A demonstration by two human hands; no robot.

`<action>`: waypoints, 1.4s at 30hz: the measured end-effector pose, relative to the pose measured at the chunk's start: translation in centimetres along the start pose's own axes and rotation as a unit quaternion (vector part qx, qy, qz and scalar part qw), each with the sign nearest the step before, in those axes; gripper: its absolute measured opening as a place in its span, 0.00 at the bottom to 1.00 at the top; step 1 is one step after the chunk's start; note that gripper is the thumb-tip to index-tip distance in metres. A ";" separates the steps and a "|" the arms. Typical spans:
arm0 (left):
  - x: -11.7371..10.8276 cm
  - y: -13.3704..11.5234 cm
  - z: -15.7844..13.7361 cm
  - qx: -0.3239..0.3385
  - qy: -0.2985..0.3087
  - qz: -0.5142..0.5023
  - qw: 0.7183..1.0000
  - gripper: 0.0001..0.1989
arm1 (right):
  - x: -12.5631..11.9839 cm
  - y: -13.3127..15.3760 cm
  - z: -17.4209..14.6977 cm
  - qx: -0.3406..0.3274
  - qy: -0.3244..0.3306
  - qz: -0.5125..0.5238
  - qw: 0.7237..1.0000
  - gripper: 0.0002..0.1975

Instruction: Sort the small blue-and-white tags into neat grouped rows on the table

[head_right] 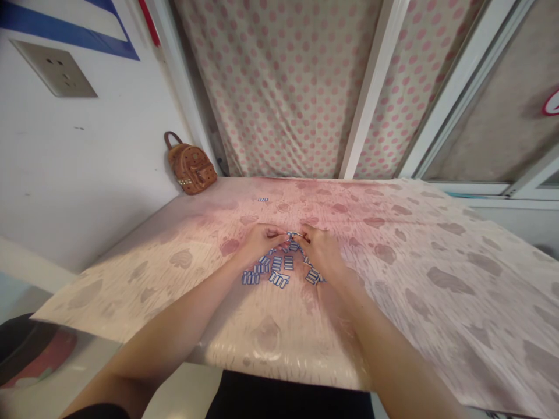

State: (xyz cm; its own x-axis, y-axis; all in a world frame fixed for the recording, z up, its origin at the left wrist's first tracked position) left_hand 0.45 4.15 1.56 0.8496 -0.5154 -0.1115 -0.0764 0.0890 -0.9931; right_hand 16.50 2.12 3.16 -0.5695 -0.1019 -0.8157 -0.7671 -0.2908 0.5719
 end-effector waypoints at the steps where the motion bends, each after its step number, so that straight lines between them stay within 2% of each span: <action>1: 0.0 0.0 0.0 0.001 -0.001 -0.001 1.000 0.04 | 0.1 -0.1 0.0 -0.003 0.000 0.000 1.000 0.12; 5: -0.3 0.1 0.3 0.005 -0.010 -0.005 1.000 0.05 | -0.1 -0.5 0.1 -0.003 -0.037 0.002 0.999 0.07; 7: -0.5 0.2 0.4 0.000 -0.012 -0.016 1.000 0.05 | -0.2 -0.5 0.1 -0.023 -0.044 -0.002 0.999 0.14; 10: -0.7 0.4 0.6 -0.019 -0.014 -0.048 0.999 0.04 | -0.1 -0.1 0.1 -0.072 -0.017 -0.018 0.997 0.24; 17: -0.6 0.4 0.5 -0.031 -0.003 -0.085 0.996 0.04 | 0.0 0.5 0.1 -0.112 -0.011 -0.020 0.993 0.16; 21: -0.9 0.3 0.4 -0.030 -0.025 -0.074 0.996 0.04 | -0.6 -0.1 0.2 -0.058 -0.013 -0.008 0.998 0.17; 24: -1.3 0.3 0.5 -0.024 -0.056 -0.055 0.997 0.04 | -1.5 -1.5 0.0 0.011 0.004 -0.032 0.999 0.03; 25: -1.4 0.4 0.5 -0.024 -0.064 -0.051 0.996 0.04 | -1.7 -2.0 -0.1 0.027 0.028 -0.045 0.998 0.02; 28: -1.7 0.4 0.5 -0.028 -0.077 -0.039 0.996 0.04 | -1.6 -3.1 -0.6 0.053 0.121 -0.071 0.989 0.08; 30: -1.7 0.4 0.5 -0.029 -0.077 -0.031 0.996 0.05 | -1.2 -3.3 -0.9 0.056 0.163 -0.083 0.982 0.07; 32: -1.7 0.4 0.5 -0.029 -0.076 -0.024 0.996 0.05 | -0.8 -2.8 -1.1 0.043 0.177 -0.095 0.979 0.09; 37: -1.7 0.8 0.6 -0.027 -0.077 -0.017 0.997 0.06 | 0.0 -1.3 -1.2 0.005 0.192 -0.095 0.977 0.10; 42: -1.8 1.3 0.8 -0.026 -0.077 -0.018 0.997 0.06 | 0.2 -1.6 -1.1 -0.002 0.173 -0.098 0.980 0.08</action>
Point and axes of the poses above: each hand's wrist, its own z-axis towards the middle knuckle, its own x-axis out of the palm, y = z × x, the point moved 5 cm from there along z, towards the middle knuckle, and after that the axes turned 14 degrees about y, right-handed, at the moved point
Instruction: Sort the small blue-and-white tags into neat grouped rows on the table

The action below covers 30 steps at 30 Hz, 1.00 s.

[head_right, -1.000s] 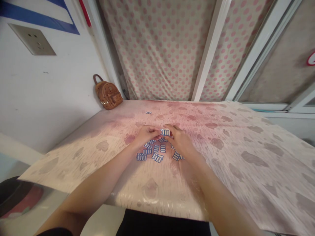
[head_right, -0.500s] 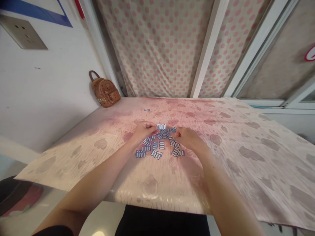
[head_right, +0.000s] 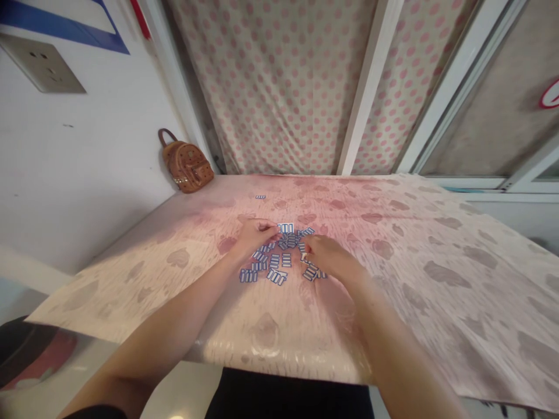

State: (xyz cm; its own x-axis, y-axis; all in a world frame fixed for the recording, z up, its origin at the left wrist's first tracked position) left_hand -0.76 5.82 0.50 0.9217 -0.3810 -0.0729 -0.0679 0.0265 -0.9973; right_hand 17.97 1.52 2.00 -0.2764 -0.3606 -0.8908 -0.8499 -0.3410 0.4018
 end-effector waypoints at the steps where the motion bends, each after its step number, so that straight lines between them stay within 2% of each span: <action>1: 0.0 0.1 0.0 -0.001 -0.001 0.001 1.000 0.06 | -0.1 0.0 0.1 -0.002 -0.012 0.006 1.000 0.08; 5: -0.1 0.2 0.2 -0.006 -0.009 -0.004 1.000 0.05 | -1.4 0.2 0.2 -0.017 -0.107 0.093 0.990 0.04; 8: 0.0 0.1 0.1 -0.006 -0.014 -0.004 1.000 0.05 | -2.8 0.4 0.0 -0.042 -0.203 0.195 0.959 0.05; 10: 0.2 -0.1 0.0 -0.001 -0.015 -0.004 1.000 0.05 | -3.1 0.4 0.1 -0.058 -0.234 0.265 0.934 0.09; 15: 0.6 -0.8 -0.5 0.020 -0.023 -0.011 0.999 0.06 | -1.5 0.5 0.9 -0.052 -0.201 0.457 0.865 0.16; 17: 0.8 -1.0 -0.7 0.030 -0.021 -0.006 0.999 0.06 | -0.9 0.9 1.1 -0.060 -0.188 0.495 0.846 0.16; 23: 0.7 -1.0 -0.6 0.049 -0.026 -0.002 0.998 0.06 | -1.1 1.1 0.6 -0.066 -0.227 0.448 0.862 0.13; 30: 0.6 -0.7 -0.4 0.061 -0.030 -0.018 0.998 0.05 | -0.1 0.9 1.3 -0.046 -0.196 0.549 0.811 0.17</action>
Point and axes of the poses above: each hand's wrist, its own z-axis towards the middle knuckle, its own x-axis out of the palm, y = z × x, the point moved 5 cm from there along z, towards the middle knuckle, and after that the axes turned 14 degrees about y, right-handed, at the moved point
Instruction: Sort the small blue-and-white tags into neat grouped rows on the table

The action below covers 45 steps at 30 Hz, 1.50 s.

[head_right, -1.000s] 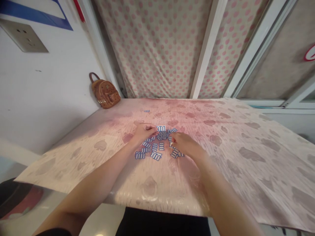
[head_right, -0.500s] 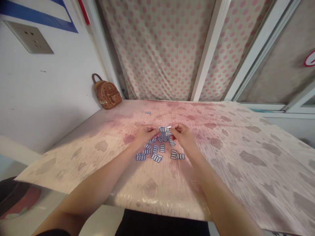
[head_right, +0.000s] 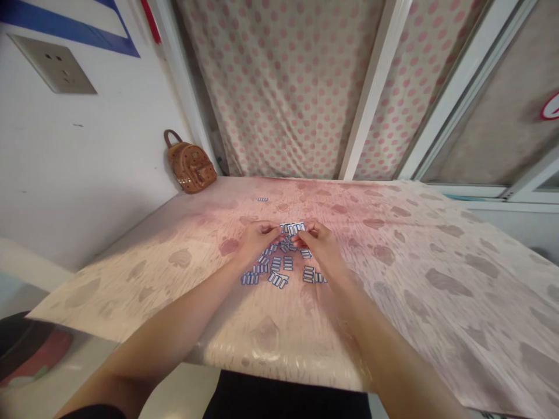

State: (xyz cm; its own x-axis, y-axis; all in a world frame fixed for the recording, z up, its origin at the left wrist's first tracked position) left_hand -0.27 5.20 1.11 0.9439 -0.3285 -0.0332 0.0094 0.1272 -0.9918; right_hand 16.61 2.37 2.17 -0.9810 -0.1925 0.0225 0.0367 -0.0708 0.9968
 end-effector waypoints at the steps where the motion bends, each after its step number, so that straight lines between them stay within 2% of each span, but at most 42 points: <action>1: 0.0 0.0 0.0 0.000 0.000 -0.001 1.000 0.05 | 0.0 -0.2 0.1 0.006 -0.002 0.001 1.000 0.17; 11: 0.4 0.0 -0.1 -0.007 0.004 -0.014 1.000 0.05 | -0.4 -0.9 0.6 -0.017 -0.013 -0.113 0.993 0.15; 18: 0.6 0.0 -0.1 -0.013 0.026 -0.034 0.999 0.04 | -0.1 -0.2 0.3 -0.027 -0.023 -0.166 0.986 0.10; 35: 0.9 -0.2 -0.3 -0.009 0.054 -0.033 0.998 0.04 | -0.2 -1.7 0.7 -0.038 -0.020 -0.223 0.974 0.10; 37: 0.7 -0.2 -0.2 -0.015 0.044 -0.029 0.999 0.04 | -0.4 -1.4 0.6 -0.056 -0.037 -0.252 0.965 0.11; 41: 0.4 -0.5 -0.1 -0.025 0.033 -0.032 0.999 0.05 | 0.0 0.0 0.0 -0.111 -0.029 -0.342 0.933 0.25; 45: 0.4 -0.6 -0.1 -0.033 0.041 -0.048 0.997 0.04 | 0.5 0.6 -0.2 -0.126 0.007 -0.388 0.913 0.21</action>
Point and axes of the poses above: each hand's wrist, its own z-axis towards the middle knuckle, its own x-axis out of the palm, y = z × x, the point moved 5 cm from there along z, towards the middle knuckle, and after that the axes turned 14 degrees about y, right-handed, at the moved point
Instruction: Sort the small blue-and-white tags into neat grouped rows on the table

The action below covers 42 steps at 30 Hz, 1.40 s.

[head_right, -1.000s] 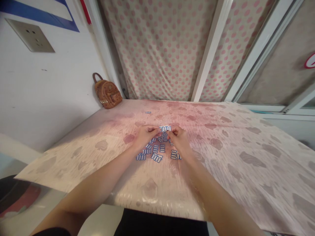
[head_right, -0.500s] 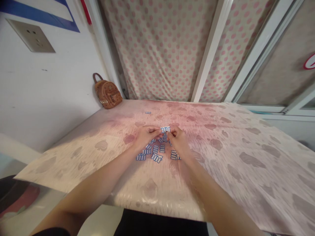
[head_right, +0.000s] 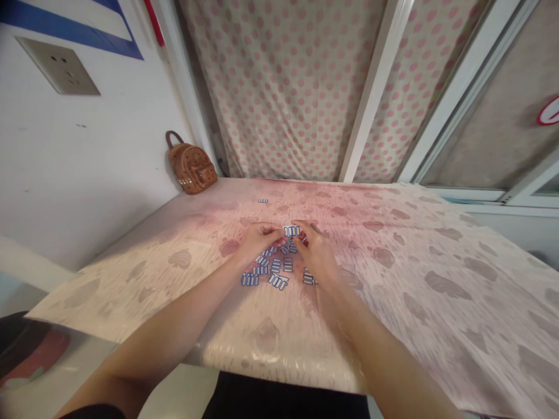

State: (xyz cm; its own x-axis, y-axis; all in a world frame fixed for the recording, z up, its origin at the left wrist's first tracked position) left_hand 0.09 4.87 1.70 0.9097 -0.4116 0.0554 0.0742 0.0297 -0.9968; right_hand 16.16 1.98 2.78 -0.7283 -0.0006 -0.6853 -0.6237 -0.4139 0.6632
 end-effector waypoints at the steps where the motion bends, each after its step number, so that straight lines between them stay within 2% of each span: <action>1: 0.0 0.0 0.0 -0.003 0.002 -0.005 1.000 0.04 | 0.0 0.1 0.0 -0.002 0.002 -0.005 1.000 0.19; 3: 0.1 0.1 0.0 -0.008 0.004 -0.011 1.000 0.04 | 0.0 0.1 0.0 -0.001 0.004 -0.008 1.000 0.18; 7: -0.3 0.2 0.1 -0.006 -0.002 -0.006 1.000 0.04 | -0.8 -0.6 0.2 0.023 -0.018 0.003 1.000 0.23; 10: -1.0 0.3 0.3 0.006 -0.025 0.011 1.000 0.05 | -2.2 -1.8 0.3 0.076 -0.042 -0.037 0.996 0.15; 13: -1.5 0.5 0.4 0.012 -0.041 0.028 0.999 0.05 | -2.6 -3.1 0.3 0.136 0.009 -0.107 0.985 0.08; 17: -1.8 0.5 0.5 0.019 -0.049 0.041 0.998 0.04 | -1.0 -4.1 -0.1 0.183 0.104 -0.129 0.969 0.02; 20: -2.0 0.3 0.5 0.023 -0.058 0.037 0.997 0.04 | 0.3 -3.9 -0.1 0.148 0.130 -0.121 0.973 0.07; 25: -2.7 -0.4 0.5 0.024 -0.079 0.025 0.996 0.03 | 1.0 -3.0 0.3 0.085 0.177 -0.076 0.978 0.06; 30: -3.0 -0.4 0.6 0.022 -0.080 0.021 0.996 0.03 | -0.2 -3.1 0.1 0.113 0.128 -0.109 0.979 0.05; 33: -2.9 -0.4 0.6 0.023 -0.079 0.021 0.996 0.03 | 0.0 -3.6 -0.2 0.143 0.141 -0.160 0.967 0.10; 38: -2.7 -0.3 0.6 0.019 -0.077 0.021 0.997 0.03 | 1.4 -2.8 -0.1 0.082 0.177 -0.171 0.966 0.11; 42: -2.7 -0.1 0.6 0.023 -0.074 0.027 0.997 0.03 | 1.3 -2.4 0.0 0.080 0.176 -0.123 0.973 0.08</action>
State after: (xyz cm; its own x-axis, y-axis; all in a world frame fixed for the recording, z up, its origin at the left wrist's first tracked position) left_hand -2.11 6.55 1.68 0.9629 -0.2694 0.0126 0.0387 0.0917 -0.9950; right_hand 16.67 2.97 0.31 -0.4257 -0.2436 -0.8714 -0.8239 -0.2938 0.4846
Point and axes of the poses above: each hand's wrist, its own z-axis towards the middle knuckle, its own x-axis out of the palm, y = z × x, the point moved 5 cm from there along z, towards the middle knuckle, and after that the axes turned 14 degrees about y, right-handed, at the moved point
